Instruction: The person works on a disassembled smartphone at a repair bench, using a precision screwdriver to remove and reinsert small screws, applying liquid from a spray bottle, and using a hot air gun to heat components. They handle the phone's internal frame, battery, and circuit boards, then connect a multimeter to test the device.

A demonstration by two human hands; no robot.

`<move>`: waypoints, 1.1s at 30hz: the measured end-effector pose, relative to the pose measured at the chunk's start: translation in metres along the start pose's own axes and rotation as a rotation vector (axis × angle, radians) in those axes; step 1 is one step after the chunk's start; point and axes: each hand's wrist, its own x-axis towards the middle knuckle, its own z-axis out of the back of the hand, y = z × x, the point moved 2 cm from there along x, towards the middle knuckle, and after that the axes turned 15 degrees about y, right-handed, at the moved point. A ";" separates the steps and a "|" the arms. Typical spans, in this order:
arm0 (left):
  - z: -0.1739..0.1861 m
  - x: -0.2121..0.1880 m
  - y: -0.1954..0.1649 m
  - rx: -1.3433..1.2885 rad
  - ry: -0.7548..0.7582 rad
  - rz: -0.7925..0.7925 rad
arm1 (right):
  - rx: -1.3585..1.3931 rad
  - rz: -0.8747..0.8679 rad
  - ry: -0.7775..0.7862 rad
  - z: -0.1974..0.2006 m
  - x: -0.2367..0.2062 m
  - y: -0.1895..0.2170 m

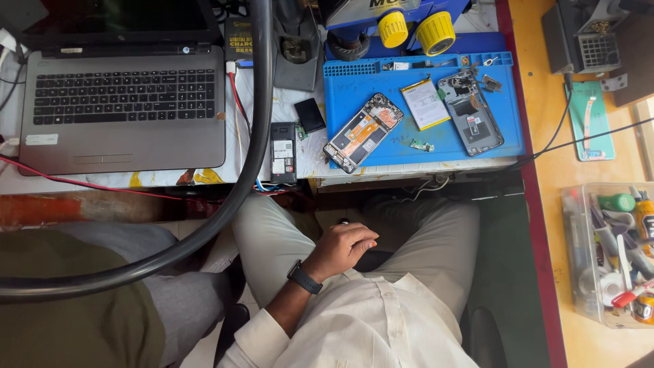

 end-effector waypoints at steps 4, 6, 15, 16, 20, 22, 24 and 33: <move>0.021 0.007 -0.020 0.193 -0.173 -0.136 | 0.353 0.062 -0.199 0.014 -0.023 0.009; 0.038 0.014 -0.027 0.353 -0.329 -0.165 | 0.450 0.135 -0.228 0.007 -0.032 0.029; 0.094 0.062 -0.034 0.607 -0.418 0.074 | 0.287 0.626 0.529 -0.133 -0.078 0.181; 0.096 0.066 -0.035 0.612 -0.386 0.087 | 0.243 0.759 0.580 -0.135 -0.081 0.193; 0.095 0.083 -0.031 0.711 -0.276 0.231 | 0.784 0.589 0.472 -0.093 -0.038 0.212; 0.092 0.087 -0.028 0.728 -0.217 0.292 | 1.074 0.137 0.250 -0.064 -0.010 0.205; 0.093 0.089 -0.024 0.729 -0.192 0.277 | 0.420 0.289 -0.194 -0.036 0.002 0.208; 0.110 0.103 -0.027 0.718 -0.142 0.214 | -0.152 0.662 0.001 -0.097 -0.004 0.200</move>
